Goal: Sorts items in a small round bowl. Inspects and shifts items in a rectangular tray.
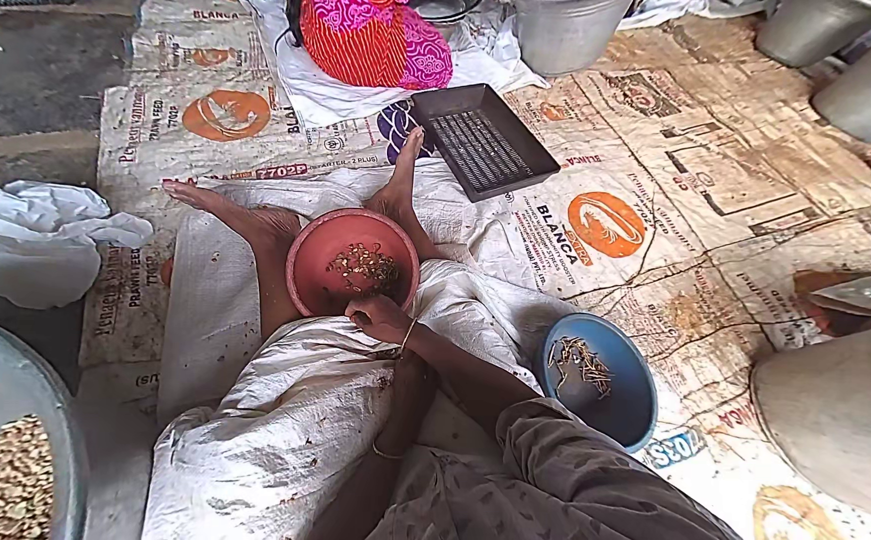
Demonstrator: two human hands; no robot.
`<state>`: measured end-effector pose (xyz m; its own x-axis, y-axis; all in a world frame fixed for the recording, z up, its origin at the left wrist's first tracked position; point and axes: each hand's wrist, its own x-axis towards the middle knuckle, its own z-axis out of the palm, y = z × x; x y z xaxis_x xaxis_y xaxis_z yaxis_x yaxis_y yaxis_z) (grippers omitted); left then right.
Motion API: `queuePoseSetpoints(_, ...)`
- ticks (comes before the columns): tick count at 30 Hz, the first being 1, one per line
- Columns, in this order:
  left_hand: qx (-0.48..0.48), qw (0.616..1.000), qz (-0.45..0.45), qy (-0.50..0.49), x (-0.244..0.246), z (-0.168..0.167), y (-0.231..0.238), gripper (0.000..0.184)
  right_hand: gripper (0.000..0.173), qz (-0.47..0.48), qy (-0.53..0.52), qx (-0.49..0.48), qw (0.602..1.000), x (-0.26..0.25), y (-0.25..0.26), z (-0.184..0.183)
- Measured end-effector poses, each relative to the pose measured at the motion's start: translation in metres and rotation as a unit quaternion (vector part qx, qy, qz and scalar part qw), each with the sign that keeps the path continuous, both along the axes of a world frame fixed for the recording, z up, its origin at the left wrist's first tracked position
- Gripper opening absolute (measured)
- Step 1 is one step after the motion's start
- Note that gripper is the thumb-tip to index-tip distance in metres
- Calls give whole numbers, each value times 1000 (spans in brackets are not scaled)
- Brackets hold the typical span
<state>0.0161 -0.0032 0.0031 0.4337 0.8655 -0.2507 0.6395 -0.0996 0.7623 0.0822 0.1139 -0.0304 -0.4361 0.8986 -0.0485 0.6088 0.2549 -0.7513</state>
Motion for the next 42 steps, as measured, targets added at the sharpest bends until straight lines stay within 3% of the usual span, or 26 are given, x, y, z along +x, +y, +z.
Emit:
queuePoseSetpoints(31,19,999,11,-37,-1,-2,-1,31,27,2,2,3,1000,0,1,-4)
queuePoseSetpoints(42,-7,1000,-6,-4,0,-2,1,33,25,3,4,6,1000,0,1,-5)
